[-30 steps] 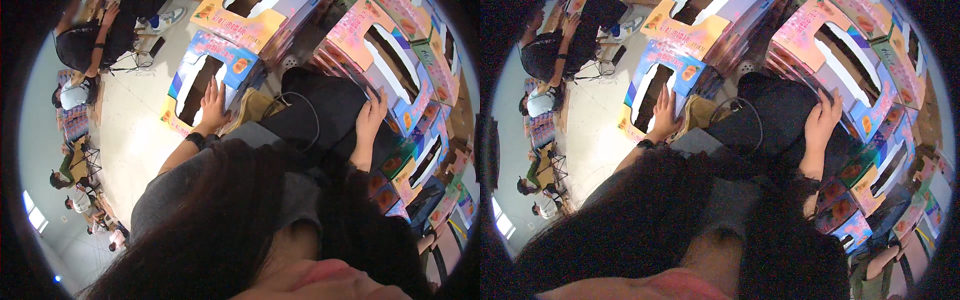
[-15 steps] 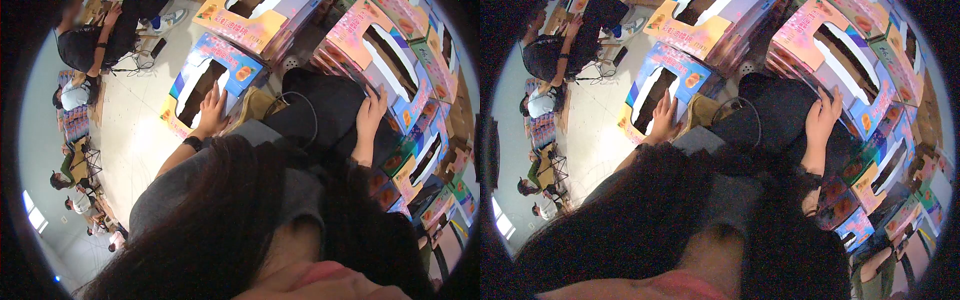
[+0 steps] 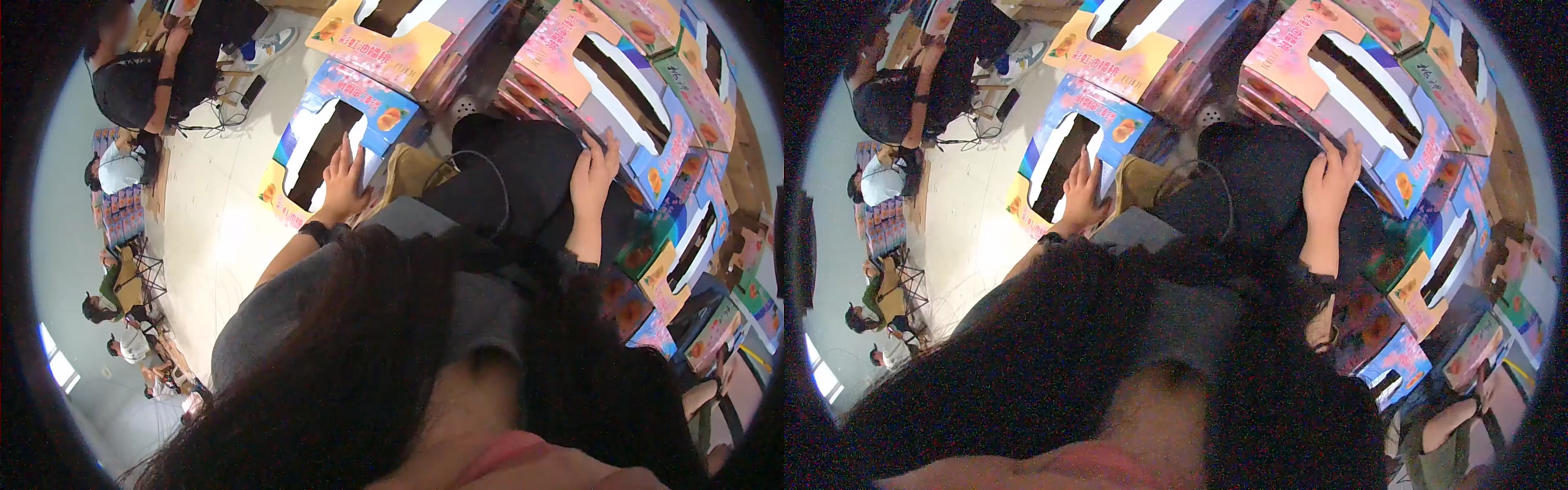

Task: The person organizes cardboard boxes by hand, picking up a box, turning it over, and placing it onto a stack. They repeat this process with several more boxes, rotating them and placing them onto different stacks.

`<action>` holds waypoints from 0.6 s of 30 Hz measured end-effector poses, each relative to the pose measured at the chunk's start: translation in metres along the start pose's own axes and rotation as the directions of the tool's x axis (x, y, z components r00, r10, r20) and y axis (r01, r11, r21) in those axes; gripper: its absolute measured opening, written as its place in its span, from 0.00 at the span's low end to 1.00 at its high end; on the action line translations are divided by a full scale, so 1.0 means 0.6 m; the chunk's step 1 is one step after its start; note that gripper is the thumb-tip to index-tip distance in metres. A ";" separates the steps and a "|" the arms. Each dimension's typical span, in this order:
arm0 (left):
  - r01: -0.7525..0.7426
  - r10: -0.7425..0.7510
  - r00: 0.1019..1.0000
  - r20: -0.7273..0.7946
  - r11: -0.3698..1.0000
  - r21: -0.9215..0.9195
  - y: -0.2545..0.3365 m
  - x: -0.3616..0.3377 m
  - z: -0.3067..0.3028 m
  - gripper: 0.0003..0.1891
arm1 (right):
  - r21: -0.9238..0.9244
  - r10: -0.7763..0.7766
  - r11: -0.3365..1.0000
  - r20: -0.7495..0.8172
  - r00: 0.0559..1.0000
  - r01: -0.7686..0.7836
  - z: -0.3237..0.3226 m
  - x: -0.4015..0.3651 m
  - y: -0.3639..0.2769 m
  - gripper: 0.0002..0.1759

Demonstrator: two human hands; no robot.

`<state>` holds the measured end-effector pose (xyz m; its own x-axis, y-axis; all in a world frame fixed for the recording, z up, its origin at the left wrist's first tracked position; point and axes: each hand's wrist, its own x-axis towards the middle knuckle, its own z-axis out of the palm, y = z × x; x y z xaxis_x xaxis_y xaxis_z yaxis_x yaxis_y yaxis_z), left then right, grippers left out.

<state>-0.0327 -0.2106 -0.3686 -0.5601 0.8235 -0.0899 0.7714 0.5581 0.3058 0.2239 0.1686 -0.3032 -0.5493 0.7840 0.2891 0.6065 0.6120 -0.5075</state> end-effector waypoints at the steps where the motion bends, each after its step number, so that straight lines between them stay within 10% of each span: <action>1: -0.001 0.001 1.000 -0.003 1.000 -0.003 -0.003 0.000 0.001 0.52 | 0.000 0.002 1.000 0.000 1.000 -0.002 0.000 0.001 -0.001 0.18; 6: -0.032 0.013 0.991 0.136 0.989 0.142 -0.018 0.007 -0.010 0.59 | 0.085 0.018 0.996 -0.051 0.999 -0.013 -0.037 0.007 0.000 0.17; 8: -0.001 -0.142 0.897 0.418 0.946 0.323 -0.004 0.033 -0.054 0.57 | 0.120 0.068 0.992 -0.169 0.983 -0.048 -0.091 0.014 0.002 0.17; 13: 0.247 -0.182 0.821 0.542 0.968 -0.049 0.110 0.125 -0.224 0.34 | 0.399 0.406 0.885 -0.409 0.817 -0.240 -0.160 -0.002 0.113 0.23; 16: -0.074 0.295 0.907 0.302 0.815 -0.575 0.199 0.178 -0.266 0.19 | 0.473 0.574 0.793 -0.374 0.728 -0.383 -0.134 -0.049 0.210 0.26; 18: -0.254 0.383 0.915 0.129 0.793 -0.554 0.262 0.220 -0.276 0.17 | 0.846 0.810 0.365 -0.083 0.580 -0.389 -0.091 -0.074 0.255 0.38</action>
<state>-0.0354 -0.0308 -0.1755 -0.1777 0.9802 -0.0877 0.5868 0.1770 0.7902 0.3727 0.2330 -0.3494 0.2202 0.9594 -0.1763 -0.0514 -0.1690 -0.9843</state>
